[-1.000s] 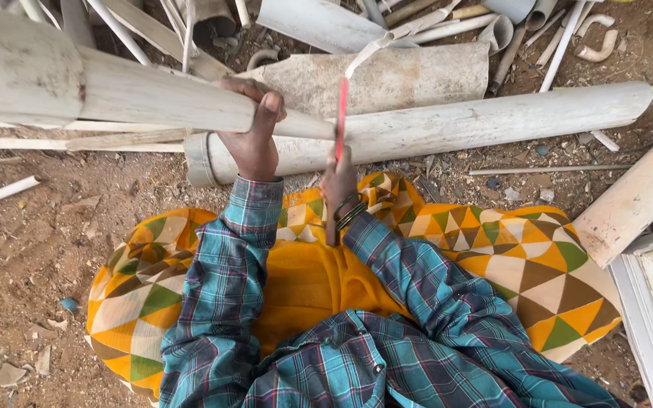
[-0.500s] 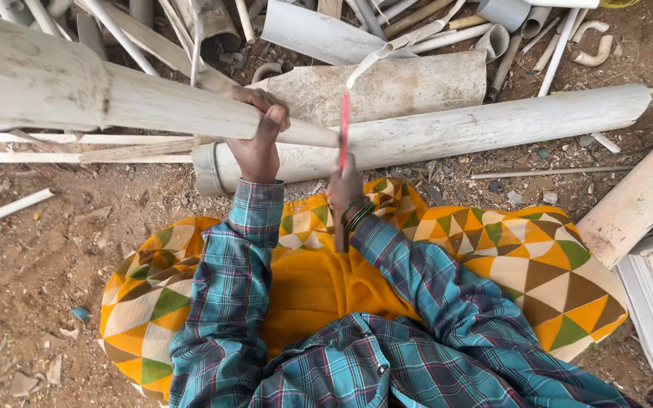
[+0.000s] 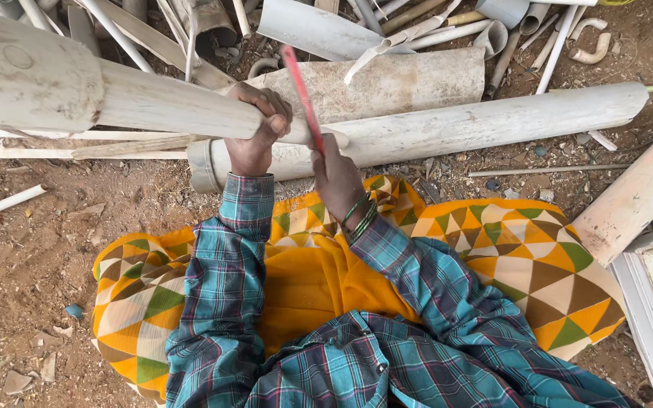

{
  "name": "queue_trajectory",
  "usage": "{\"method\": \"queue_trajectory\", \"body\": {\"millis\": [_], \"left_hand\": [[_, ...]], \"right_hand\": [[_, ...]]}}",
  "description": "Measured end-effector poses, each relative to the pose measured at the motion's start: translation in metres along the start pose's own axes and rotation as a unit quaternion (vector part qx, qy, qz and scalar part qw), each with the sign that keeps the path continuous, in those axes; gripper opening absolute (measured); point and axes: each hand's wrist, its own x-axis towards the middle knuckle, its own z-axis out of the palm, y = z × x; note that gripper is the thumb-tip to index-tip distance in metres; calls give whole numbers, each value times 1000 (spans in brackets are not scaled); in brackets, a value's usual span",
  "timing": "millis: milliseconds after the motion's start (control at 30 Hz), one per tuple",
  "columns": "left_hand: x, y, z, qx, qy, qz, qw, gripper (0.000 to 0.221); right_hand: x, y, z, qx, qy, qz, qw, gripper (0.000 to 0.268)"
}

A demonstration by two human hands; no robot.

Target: The person uses a hacksaw to cut through a white plastic pipe, holding the pipe with one hand and the saw with the other while sitting on the ground.

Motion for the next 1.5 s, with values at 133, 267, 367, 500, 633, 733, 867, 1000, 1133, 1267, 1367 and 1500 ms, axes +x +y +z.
{"method": "queue_trajectory", "body": {"millis": [133,267,367,500,633,733,867,1000,1133,1267,1367,1500], "left_hand": [[0,2,-9,-26,-12,-2,1000,35],[2,5,-15,-22,2,12,1000,34],[0,-2,-8,-19,-10,8,1000,34],[-3,-3,-11,-22,-5,-6,1000,36],[-3,0,-18,-29,16,4,999,36],[-2,-9,-10,-14,-30,15,999,35],[-7,-8,-4,-14,-22,-14,1000,35],[-4,-4,-10,-30,-7,-9,999,34],[-3,-7,-8,-24,-17,4,1000,35],[-4,-6,-11,-17,-1,-12,1000,36],[0,-3,-16,-16,17,7,1000,36],[-2,0,-14,-9,21,19,1000,35]], "right_hand": [[1,20,7,-21,0,56,998,18],[20,34,-2,20,-34,255,966,18],[6,6,-8,37,-19,85,996,17],[-6,2,6,47,20,-35,998,16],[23,42,3,34,-35,264,963,21],[18,33,5,16,8,208,978,23],[-4,7,14,27,28,30,999,19],[18,44,15,22,12,240,970,19],[11,42,21,51,20,196,979,19],[-14,10,30,88,35,23,995,18],[4,35,31,73,36,155,985,20],[16,46,26,93,10,275,957,21]]}}
